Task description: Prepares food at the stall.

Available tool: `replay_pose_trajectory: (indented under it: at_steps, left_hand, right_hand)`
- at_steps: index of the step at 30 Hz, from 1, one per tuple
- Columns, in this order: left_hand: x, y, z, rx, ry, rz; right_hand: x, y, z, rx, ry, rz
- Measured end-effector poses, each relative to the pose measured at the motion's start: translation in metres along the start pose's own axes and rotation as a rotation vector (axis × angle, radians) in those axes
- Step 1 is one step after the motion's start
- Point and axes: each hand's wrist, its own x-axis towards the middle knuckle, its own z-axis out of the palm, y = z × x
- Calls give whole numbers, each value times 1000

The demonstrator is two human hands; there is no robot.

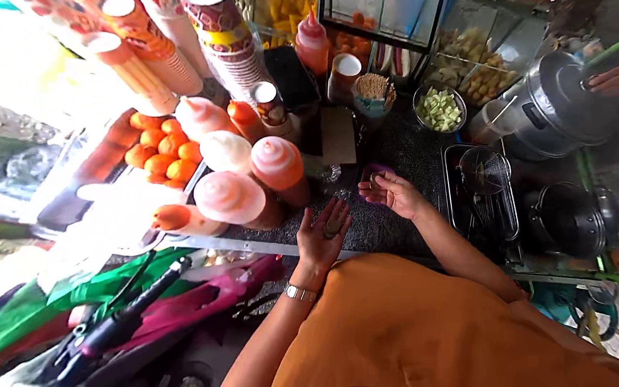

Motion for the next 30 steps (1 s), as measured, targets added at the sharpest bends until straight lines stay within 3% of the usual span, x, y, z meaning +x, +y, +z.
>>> replay_pose_trajectory:
  at_steps: [3, 7, 9, 12, 21, 30]
  left_hand:
    - [-2, 0, -5, -47, -122, -11]
    - [-6, -1, -7, -56, -163, -12]
    - [-8, -3, -9, -23, -158, 9]
    - [-9, -6, -16, -5, -157, 76]
    - [-44, 17, -52, -52, 231, 146]
    - [-102, 103, -88, -234, 364, 594]
  right_hand:
    - [-10, -2, 14, -148, -26, -71]
    - [-24, -4, 52, -761, -46, -280]
    - [-27, 2, 71, -1044, -118, -407]
    - [-30, 8, 94, -1271, -303, -387]
    - [-13, 2, 63, -1192, -329, -482]
    - [-15, 40, 39, -1136, -334, -81]
